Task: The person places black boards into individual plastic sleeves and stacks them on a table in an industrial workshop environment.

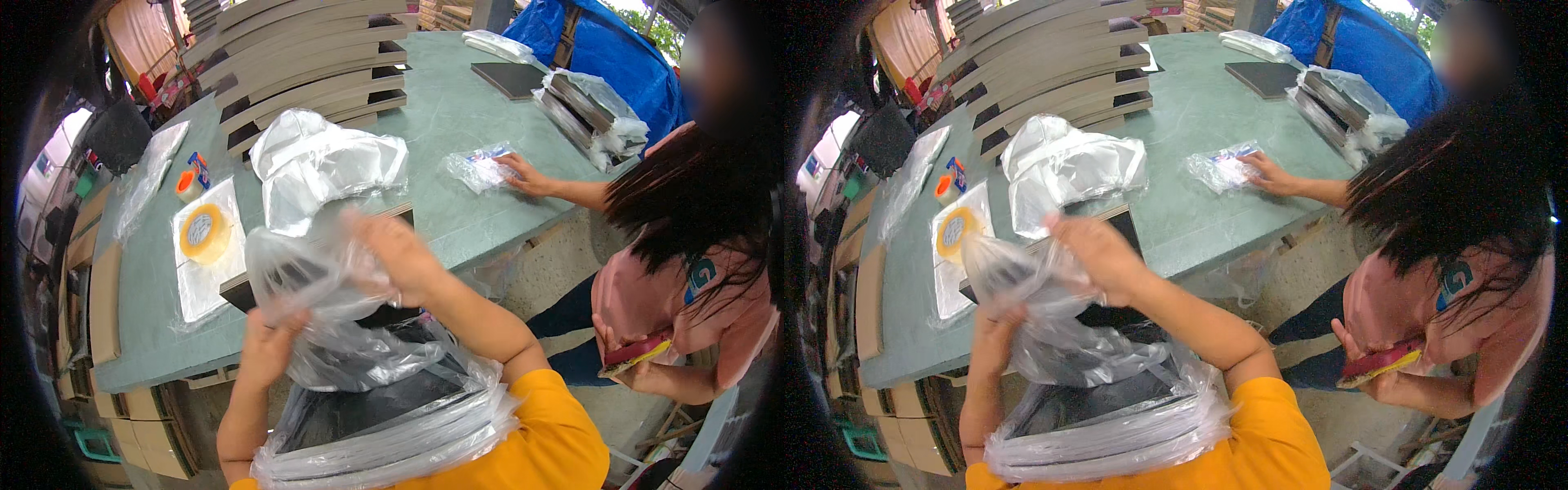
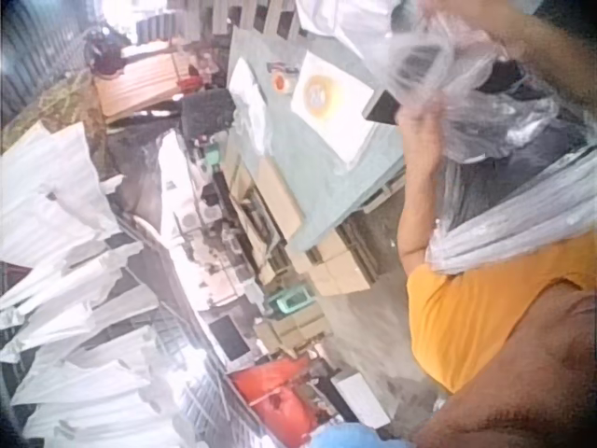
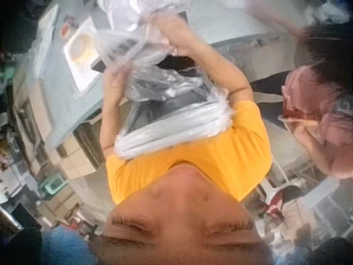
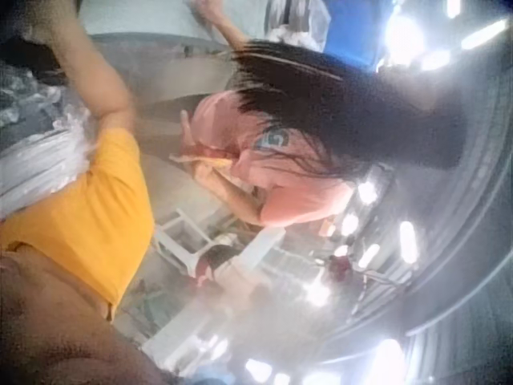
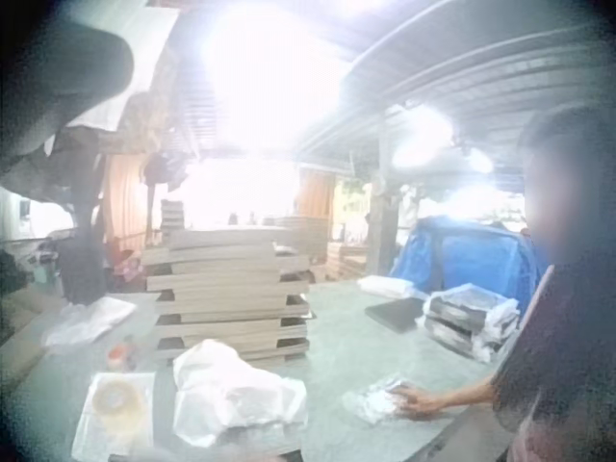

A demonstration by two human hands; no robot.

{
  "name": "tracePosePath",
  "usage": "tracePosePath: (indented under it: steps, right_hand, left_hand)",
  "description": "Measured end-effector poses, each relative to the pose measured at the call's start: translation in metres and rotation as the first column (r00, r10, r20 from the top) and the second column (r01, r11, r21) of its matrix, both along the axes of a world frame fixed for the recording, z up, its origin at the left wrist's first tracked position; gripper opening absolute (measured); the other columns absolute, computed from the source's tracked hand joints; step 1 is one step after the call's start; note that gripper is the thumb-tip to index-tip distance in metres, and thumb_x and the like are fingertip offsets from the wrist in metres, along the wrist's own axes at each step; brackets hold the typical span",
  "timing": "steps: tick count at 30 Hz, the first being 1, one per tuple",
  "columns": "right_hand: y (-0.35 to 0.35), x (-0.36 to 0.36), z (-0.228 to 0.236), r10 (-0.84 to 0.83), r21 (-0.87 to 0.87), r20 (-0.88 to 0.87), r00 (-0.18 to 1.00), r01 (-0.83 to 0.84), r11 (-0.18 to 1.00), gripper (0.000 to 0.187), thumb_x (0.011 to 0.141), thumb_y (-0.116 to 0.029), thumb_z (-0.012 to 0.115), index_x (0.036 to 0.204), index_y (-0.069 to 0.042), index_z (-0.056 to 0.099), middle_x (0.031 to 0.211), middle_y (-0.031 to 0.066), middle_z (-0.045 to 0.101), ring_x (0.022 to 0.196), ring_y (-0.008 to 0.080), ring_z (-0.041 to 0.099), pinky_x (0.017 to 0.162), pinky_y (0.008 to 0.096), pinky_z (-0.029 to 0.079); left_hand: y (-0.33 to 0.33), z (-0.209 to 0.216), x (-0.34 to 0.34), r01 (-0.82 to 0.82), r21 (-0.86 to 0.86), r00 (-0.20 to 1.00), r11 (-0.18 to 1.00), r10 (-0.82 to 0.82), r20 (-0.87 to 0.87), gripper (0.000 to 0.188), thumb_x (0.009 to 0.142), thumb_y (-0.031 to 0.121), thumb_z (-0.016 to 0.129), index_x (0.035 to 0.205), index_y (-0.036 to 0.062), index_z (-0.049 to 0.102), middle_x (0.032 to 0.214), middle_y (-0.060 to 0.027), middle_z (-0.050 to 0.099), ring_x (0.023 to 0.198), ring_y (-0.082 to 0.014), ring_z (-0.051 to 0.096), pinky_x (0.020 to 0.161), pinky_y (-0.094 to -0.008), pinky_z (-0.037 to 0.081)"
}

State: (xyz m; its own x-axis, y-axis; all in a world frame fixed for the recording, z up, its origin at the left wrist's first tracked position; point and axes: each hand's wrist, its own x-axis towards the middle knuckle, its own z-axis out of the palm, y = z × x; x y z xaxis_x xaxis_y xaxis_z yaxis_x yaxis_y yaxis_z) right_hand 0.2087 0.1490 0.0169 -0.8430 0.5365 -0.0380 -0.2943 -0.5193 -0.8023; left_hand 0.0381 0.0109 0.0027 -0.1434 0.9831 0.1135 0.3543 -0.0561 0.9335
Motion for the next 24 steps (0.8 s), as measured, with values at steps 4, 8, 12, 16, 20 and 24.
tracePosePath:
  steps: [4, 8, 12, 16, 20, 24]
  right_hand:
    - [-0.013, 0.001, 0.003, 0.17, 0.342, 0.07, 0.983, -0.184, 0.921, 0.033, 0.086, -0.031, 0.049, 0.078, 0.0, 0.058, 0.066, 0.0031, 0.057, 0.058, 0.0098, 0.053, 0.054, 0.0263, 0.043]
    - [-0.014, 0.004, 0.013, 0.474, 0.126, -0.328, 0.817, -0.46, 0.879, 0.039, 0.088, -0.029, 0.045, 0.065, 0.002, 0.053, 0.066, 0.0047, 0.054, 0.058, 0.0113, 0.05, 0.057, 0.0289, 0.043]
    - [-0.025, 0.003, -0.005, 0.777, 0.621, 0.348, 0.524, -0.75, 0.228, 0.034, 0.09, -0.026, 0.04, 0.074, 0.002, 0.052, 0.07, 0.0109, 0.054, 0.073, 0.0195, 0.056, 0.067, 0.0313, 0.043]
    - [-0.021, 0.032, 0.02, 0.344, 0.835, 0.519, 0.783, -0.55, -0.007, 0.028, 0.084, -0.022, 0.044, 0.079, 0.003, 0.052, 0.077, 0.0195, 0.054, 0.081, 0.0296, 0.054, 0.072, 0.0356, 0.042]
    - [-0.016, 0.041, 0.029, 0.8, 0.666, 0.429, 0.42, -0.745, 0.034, 0.026, 0.075, -0.016, 0.045, 0.085, 0.005, 0.056, 0.08, 0.0266, 0.055, 0.079, 0.0348, 0.055, 0.07, 0.04, 0.044]
    - [-0.014, 0.039, 0.009, -0.306, 0.703, 0.585, 0.751, -0.658, -0.272, 0.02, 0.066, -0.014, 0.05, 0.077, -0.001, 0.061, 0.076, 0.0164, 0.061, 0.075, 0.0296, 0.059, 0.085, 0.041, 0.039]
  left_hand:
    - [-0.001, 0.014, -0.004, -0.21, 0.043, 0.771, 0.977, 0.138, 0.622, 0.024, 0.08, 0.017, 0.056, 0.096, 0.0006, 0.053, 0.082, -0.0056, 0.058, 0.075, -0.0142, 0.055, 0.066, -0.0258, 0.045]
    - [-0.02, -0.005, -0.017, 0.051, -0.058, 0.96, 0.997, -0.032, 0.279, 0.03, 0.076, 0.017, 0.058, 0.097, -0.0032, 0.052, 0.089, -0.0113, 0.058, 0.078, -0.0183, 0.057, 0.065, -0.0285, 0.047]
    - [-0.029, 0.02, -0.037, 0.472, -0.183, 0.875, 0.862, -0.483, -0.018, 0.026, 0.071, 0.011, 0.056, 0.093, -0.0012, 0.055, 0.089, -0.0138, 0.058, 0.079, -0.0235, 0.057, 0.066, -0.0323, 0.046]
    - [-0.035, 0.037, -0.013, 0.529, -0.528, 0.509, 0.664, -0.746, -0.429, 0.024, 0.066, 0.005, 0.055, 0.09, 0.0008, 0.057, 0.088, -0.0164, 0.058, 0.081, -0.0288, 0.057, 0.067, -0.0361, 0.046]
    - [-0.026, 0.047, -0.013, 0.305, -0.332, 0.452, 0.892, -0.443, -0.774, 0.019, 0.058, 0.004, 0.056, 0.077, 0.0037, 0.056, 0.081, -0.0135, 0.057, 0.08, -0.0309, 0.055, 0.071, -0.0416, 0.043]
    - [-0.042, 0.068, 0.006, 0.839, -0.125, 0.461, 0.53, -0.813, -0.356, 0.02, 0.055, 0.012, 0.059, 0.073, 0.0069, 0.053, 0.072, -0.008, 0.054, 0.073, -0.0274, 0.054, 0.064, -0.0394, 0.044]
